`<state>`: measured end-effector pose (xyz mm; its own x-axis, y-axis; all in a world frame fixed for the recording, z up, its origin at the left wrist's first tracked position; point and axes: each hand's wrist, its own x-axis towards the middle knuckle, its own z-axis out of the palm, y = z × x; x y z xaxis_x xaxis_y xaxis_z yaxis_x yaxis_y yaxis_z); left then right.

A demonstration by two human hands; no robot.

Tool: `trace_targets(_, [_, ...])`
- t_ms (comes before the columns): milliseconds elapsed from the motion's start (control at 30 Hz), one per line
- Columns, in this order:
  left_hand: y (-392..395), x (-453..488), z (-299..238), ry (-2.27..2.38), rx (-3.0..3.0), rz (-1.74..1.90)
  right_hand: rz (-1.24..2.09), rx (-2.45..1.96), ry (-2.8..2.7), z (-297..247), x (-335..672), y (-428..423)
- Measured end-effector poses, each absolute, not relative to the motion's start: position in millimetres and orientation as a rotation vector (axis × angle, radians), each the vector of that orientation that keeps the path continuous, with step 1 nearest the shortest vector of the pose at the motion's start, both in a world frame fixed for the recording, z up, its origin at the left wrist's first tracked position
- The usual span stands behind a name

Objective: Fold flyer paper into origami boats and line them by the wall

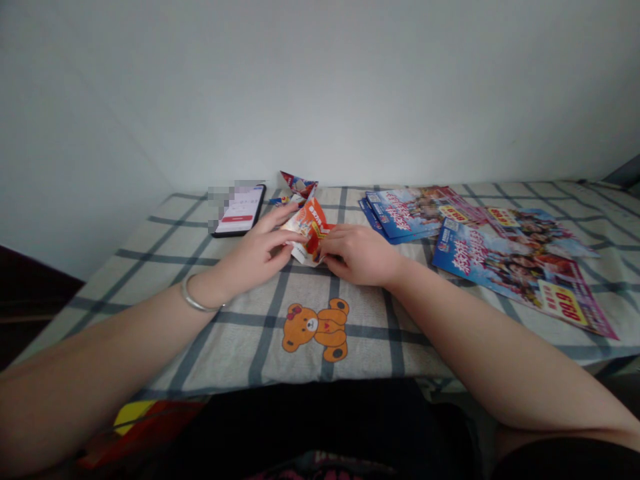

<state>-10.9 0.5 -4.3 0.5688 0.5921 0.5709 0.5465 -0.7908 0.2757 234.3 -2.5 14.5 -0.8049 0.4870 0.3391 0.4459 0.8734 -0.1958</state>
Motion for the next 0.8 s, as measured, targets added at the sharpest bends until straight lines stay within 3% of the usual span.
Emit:
trace_targets(333, [-9.3, -13.0, 3.8, 1.058, 3.15, 0.902, 0.351, -0.752, -2.688, 20.8, 238.8, -3.4])
trace_targets(800, [-3.5, -10.3, 3.8, 0.503, 3.255, 0.64, 0.232, -1.077, -2.543, 13.0, 239.0, 0.8])
